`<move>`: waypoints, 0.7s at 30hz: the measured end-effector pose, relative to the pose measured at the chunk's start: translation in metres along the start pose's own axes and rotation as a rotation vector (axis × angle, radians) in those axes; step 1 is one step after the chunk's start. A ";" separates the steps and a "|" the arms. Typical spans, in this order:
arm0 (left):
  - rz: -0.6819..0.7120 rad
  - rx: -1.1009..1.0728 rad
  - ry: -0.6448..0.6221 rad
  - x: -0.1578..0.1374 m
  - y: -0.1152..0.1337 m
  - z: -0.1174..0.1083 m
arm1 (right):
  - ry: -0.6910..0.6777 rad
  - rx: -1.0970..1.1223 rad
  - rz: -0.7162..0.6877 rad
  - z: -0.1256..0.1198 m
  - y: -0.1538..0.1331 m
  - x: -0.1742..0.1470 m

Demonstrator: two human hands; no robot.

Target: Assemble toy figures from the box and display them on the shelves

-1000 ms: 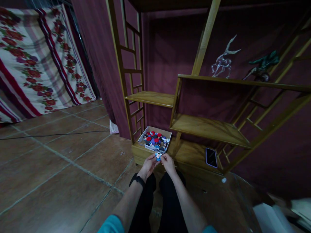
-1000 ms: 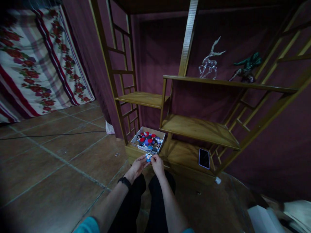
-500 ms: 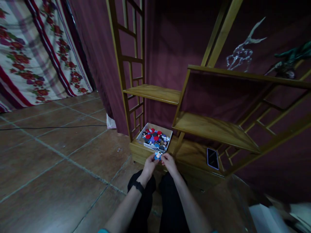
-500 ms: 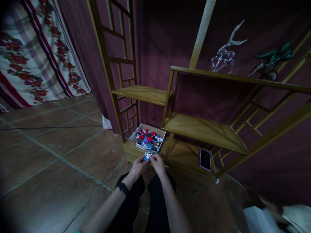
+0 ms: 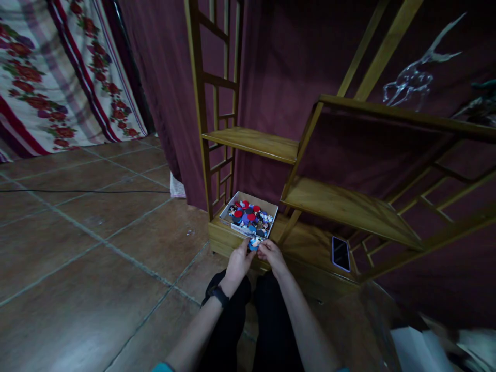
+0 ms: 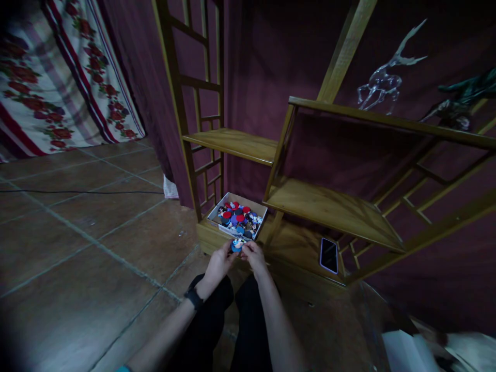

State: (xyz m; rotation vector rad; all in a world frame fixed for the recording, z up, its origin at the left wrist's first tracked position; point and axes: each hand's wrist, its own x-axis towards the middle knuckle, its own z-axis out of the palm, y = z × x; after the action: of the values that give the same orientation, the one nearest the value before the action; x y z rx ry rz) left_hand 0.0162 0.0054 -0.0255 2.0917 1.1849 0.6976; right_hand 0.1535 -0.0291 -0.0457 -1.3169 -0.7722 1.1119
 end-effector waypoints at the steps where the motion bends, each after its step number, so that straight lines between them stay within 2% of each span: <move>1: -0.002 0.048 0.000 -0.002 0.001 0.000 | -0.008 0.008 0.005 0.000 -0.001 -0.001; 10: 0.121 0.322 -0.020 -0.013 0.008 0.001 | -0.058 0.010 0.017 -0.005 0.000 -0.007; 16: 0.198 0.544 -0.063 -0.014 0.010 0.003 | 0.020 0.012 0.024 -0.008 0.006 -0.005; 21: 0.257 0.606 -0.029 -0.019 0.012 0.003 | 0.012 -0.002 0.028 -0.011 0.010 -0.004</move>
State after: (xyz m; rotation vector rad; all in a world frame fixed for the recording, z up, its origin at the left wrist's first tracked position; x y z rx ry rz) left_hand 0.0161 -0.0171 -0.0214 2.7822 1.2290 0.4460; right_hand 0.1602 -0.0379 -0.0561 -1.3385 -0.7485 1.1249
